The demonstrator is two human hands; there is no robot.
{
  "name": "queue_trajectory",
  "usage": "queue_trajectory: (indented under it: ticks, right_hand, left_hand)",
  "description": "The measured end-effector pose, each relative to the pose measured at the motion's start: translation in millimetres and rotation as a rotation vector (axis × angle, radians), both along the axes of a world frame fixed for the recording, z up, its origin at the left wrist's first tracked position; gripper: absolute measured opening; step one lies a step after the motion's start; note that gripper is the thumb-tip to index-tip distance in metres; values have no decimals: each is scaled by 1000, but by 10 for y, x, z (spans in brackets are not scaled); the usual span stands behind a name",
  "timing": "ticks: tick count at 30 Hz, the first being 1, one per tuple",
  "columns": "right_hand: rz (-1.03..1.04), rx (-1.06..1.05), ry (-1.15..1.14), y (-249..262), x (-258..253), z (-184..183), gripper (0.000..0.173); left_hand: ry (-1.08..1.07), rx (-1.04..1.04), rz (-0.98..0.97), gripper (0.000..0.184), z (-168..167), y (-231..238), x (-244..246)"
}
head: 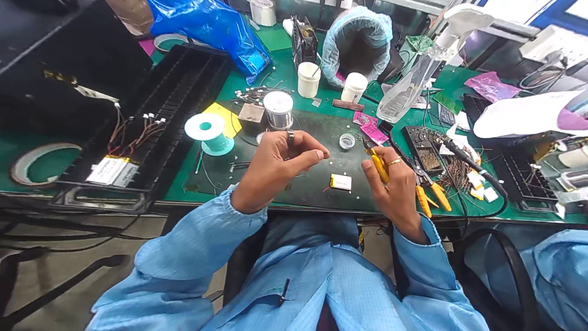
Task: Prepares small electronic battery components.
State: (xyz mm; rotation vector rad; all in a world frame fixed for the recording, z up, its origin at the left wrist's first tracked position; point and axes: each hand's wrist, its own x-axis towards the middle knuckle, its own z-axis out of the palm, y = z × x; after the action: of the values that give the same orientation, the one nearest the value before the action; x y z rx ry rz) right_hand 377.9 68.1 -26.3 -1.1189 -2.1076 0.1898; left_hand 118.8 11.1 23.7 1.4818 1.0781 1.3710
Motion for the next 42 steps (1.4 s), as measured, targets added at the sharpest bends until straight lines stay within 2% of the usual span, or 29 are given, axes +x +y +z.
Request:
queue_trajectory:
  ticks: [3,6,10,13,18,23,26,31,36,42]
  right_hand:
    - [-151,21,-258,139,241,-301,48]
    - [-167,-6,-377,156,410,-556,51]
    - [-119,-48,-370,149,472,-608,51]
    - [-93,-64,-366,174,475,-607,48]
    - [-99,6,-376,103,398,-517,49]
    - [215,-53,-222,82,120,-502,52]
    - [273,-18,-207,96,51,-604,47]
    - [281,-23,-164,61,99,-657,38]
    - [312,-44,-135,67,130,-675,39]
    - [323,-49,-127,64,147,-681,41]
  left_hand:
    - [161,9,-7,11,-74,52,-69]
    - [235,-9,10,12,-276,47,-204]
    - [176,-87,60,14,-602,-95,-313]
    - [104,-99,128,15,-699,-205,-341]
    - [17,-92,170,18,-705,-184,-369]
    - [9,-136,90,14,-605,-59,-321]
    - [74,-116,50,11,-495,84,-239]
    - [452,-3,38,13,-338,453,7]
    - [1040,340,78,20,-237,1004,240]
    - [1478,434,82,23,-395,1306,553]
